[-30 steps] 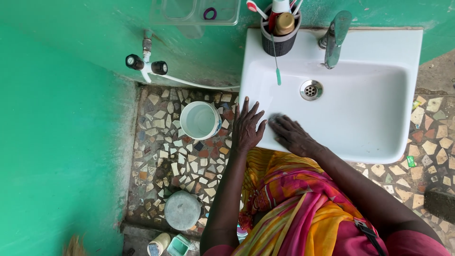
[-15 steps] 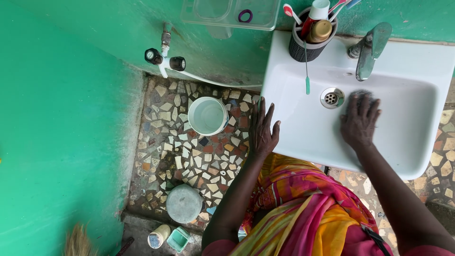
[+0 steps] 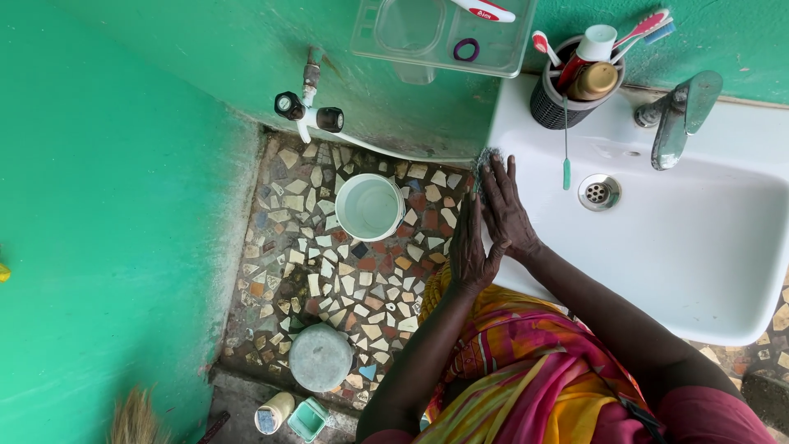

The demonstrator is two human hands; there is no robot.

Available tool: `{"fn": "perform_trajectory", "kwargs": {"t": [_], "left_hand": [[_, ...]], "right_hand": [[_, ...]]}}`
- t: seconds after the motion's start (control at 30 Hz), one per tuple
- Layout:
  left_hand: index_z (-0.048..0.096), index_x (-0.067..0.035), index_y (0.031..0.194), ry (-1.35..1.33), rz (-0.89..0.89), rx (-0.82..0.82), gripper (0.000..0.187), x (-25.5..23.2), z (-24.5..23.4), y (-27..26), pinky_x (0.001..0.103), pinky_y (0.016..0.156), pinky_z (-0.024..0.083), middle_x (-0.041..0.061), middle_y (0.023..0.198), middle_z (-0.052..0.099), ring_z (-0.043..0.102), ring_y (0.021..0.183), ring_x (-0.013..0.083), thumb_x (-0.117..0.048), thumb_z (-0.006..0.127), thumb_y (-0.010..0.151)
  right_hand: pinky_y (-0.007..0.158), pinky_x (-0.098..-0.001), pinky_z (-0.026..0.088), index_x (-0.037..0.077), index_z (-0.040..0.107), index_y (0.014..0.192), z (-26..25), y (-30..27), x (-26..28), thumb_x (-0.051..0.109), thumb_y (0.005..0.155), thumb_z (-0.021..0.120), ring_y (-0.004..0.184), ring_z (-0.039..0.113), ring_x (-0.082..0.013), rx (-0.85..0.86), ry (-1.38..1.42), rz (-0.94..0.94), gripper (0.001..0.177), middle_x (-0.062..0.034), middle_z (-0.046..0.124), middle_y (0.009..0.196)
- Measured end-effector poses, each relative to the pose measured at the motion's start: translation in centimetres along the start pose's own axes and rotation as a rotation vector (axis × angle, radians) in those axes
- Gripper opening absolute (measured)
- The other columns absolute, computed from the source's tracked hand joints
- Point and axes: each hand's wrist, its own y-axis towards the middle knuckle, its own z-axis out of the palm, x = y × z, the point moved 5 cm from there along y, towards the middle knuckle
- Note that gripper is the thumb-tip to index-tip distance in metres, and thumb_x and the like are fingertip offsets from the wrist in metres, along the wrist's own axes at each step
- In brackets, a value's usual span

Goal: The person scrubs a white wall-mounted sink with a steel wool pad, then rinses the sink and their hands under running water from the faucet. The person repeatedly scrubs and rinses the sink basin throughout the clip.

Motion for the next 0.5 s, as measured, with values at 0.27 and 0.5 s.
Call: {"fn": "perform_trajectory", "kwargs": {"t": [0.27, 0.5], "left_hand": [[0.017, 0.0, 0.167, 0.057, -0.016, 0.071, 0.092, 0.9, 0.9, 0.1, 0.051, 0.132, 0.03, 0.029, 0.172, 0.026, 0.029, 0.162, 0.0423, -0.067, 0.036, 0.107], [0.014, 0.001, 0.167, -0.02, -0.054, 0.005, 0.099, 0.5, 0.0, -0.3, 0.053, 0.131, 0.032, 0.03, 0.173, 0.02, 0.027, 0.162, 0.0433, -0.074, 0.029, 0.105]], "right_hand": [[0.125, -0.0692, 0.022, -0.007, 0.04, 0.157, -1.1, 10.1, -0.9, 0.004, 0.095, 0.054, 0.152, 0.021, -0.0565, -0.073, -0.45, 0.126, 0.065, -0.0363, 0.033, 0.159], [0.125, -0.0676, 0.023, -0.001, 0.042, 0.158, 0.3, 7.2, 0.9, 0.007, 0.097, 0.055, 0.154, 0.02, -0.0558, 0.058, -0.39, 0.1, 0.063, -0.0313, 0.031, 0.162]]}}
